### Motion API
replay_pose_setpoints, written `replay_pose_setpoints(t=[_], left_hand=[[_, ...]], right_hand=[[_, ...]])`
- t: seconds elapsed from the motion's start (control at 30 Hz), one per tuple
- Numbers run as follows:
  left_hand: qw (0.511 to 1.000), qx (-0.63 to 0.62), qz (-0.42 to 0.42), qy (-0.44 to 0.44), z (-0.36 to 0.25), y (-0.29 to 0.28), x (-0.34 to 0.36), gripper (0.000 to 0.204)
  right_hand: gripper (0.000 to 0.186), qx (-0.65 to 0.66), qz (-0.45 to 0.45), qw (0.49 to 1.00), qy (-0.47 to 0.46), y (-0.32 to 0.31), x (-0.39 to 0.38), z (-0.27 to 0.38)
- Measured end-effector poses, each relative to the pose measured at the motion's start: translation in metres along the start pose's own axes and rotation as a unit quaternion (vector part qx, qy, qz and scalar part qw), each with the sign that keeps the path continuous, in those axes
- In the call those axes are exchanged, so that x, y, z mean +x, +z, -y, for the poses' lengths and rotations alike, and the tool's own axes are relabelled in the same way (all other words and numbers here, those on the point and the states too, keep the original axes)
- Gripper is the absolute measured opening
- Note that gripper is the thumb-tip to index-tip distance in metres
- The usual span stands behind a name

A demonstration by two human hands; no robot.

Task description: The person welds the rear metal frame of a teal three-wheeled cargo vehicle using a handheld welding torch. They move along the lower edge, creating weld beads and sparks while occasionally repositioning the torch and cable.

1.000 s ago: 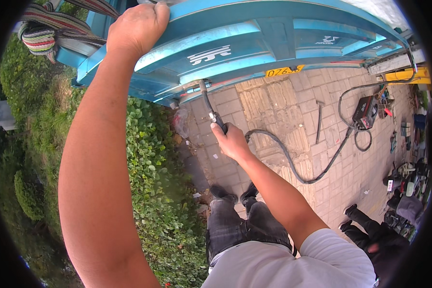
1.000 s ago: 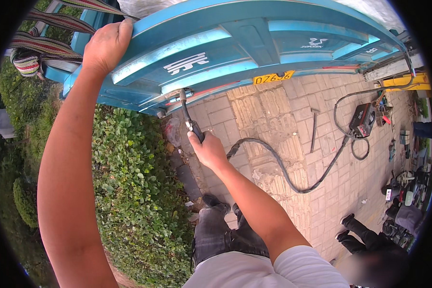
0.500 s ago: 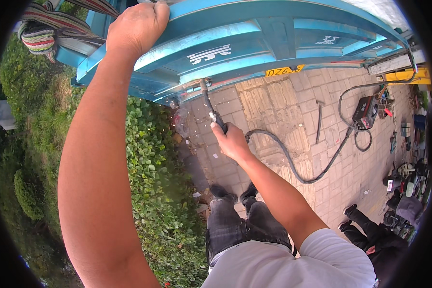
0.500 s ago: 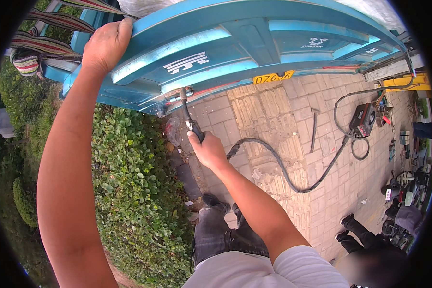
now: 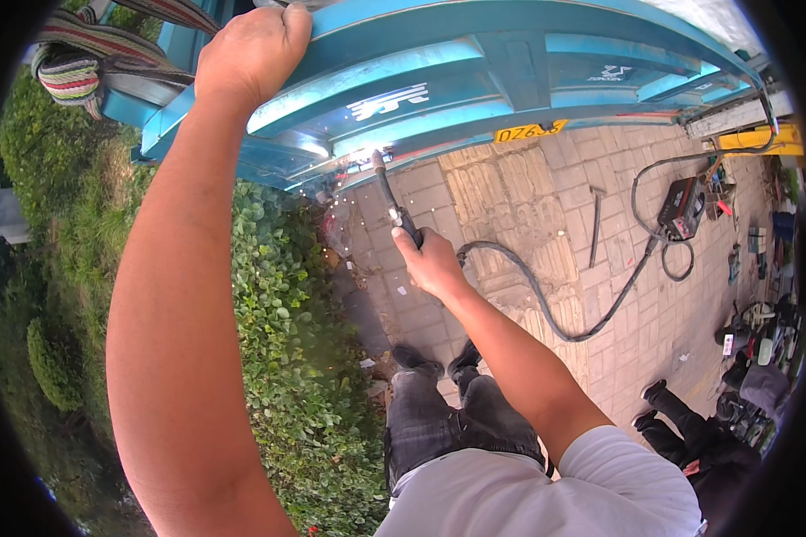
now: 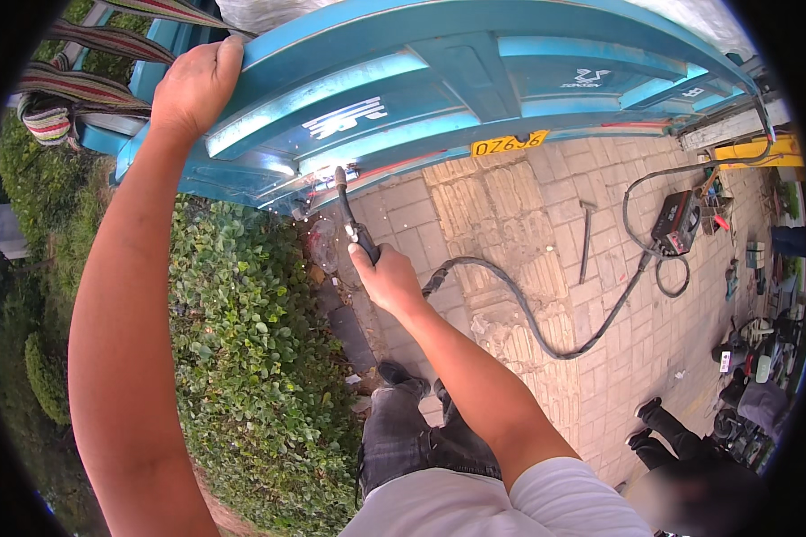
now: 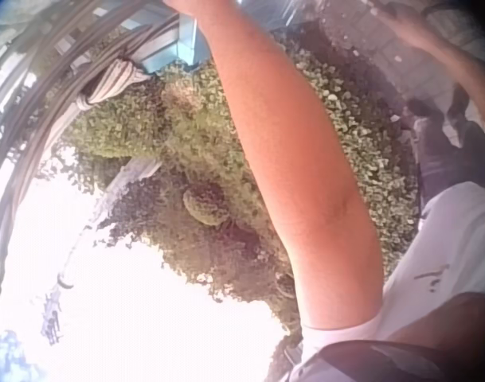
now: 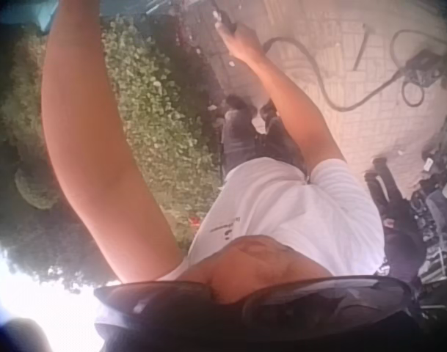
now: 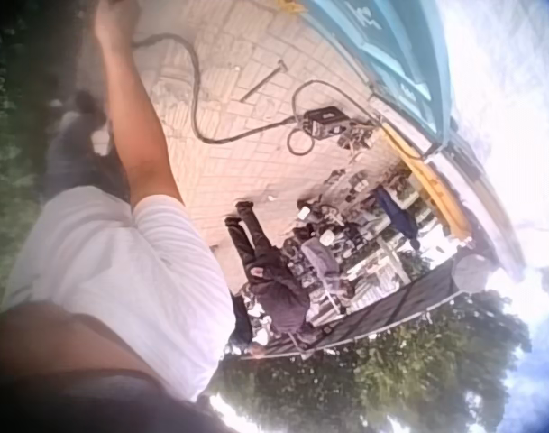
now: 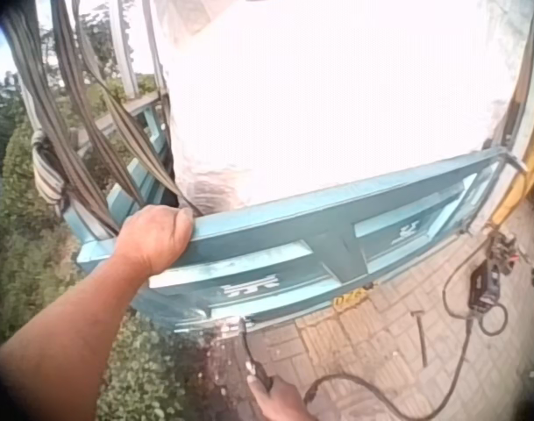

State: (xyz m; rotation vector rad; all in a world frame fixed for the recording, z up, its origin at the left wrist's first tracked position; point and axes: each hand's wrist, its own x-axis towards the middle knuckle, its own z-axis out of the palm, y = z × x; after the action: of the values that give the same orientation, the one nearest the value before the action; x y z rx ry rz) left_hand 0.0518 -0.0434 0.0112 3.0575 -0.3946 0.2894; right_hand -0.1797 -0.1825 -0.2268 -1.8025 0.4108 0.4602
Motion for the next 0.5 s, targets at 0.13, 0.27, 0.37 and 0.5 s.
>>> replay_pose_setpoints(t=[0.13, 0.27, 0.37, 0.5], left_hand=[[1.0, -0.001, -0.006, 0.013, 0.006, 0.004, -0.001, 0.055], [1.0, -0.004, -0.01, 0.015, 0.005, 0.004, 0.001, 0.055], [1.0, 0.002, -0.008, 0.022, 0.004, 0.004, 0.003, 0.053], [0.998, 0.024, -0.016, 0.059, 0.014, 0.009, 0.002, 0.047]], right_hand=[[0.06, 0.071, 0.045, 0.996, 0.041, -0.011, -0.019, 0.013], [0.06, 0.08, 0.062, 0.994, 0.037, -0.013, -0.023, -0.007], [0.056, 0.075, 0.01, 0.996, -0.044, -0.005, -0.017, -0.021], [0.044, 0.123, 0.02, 0.991, 0.056, -0.011, -0.024, 0.01]])
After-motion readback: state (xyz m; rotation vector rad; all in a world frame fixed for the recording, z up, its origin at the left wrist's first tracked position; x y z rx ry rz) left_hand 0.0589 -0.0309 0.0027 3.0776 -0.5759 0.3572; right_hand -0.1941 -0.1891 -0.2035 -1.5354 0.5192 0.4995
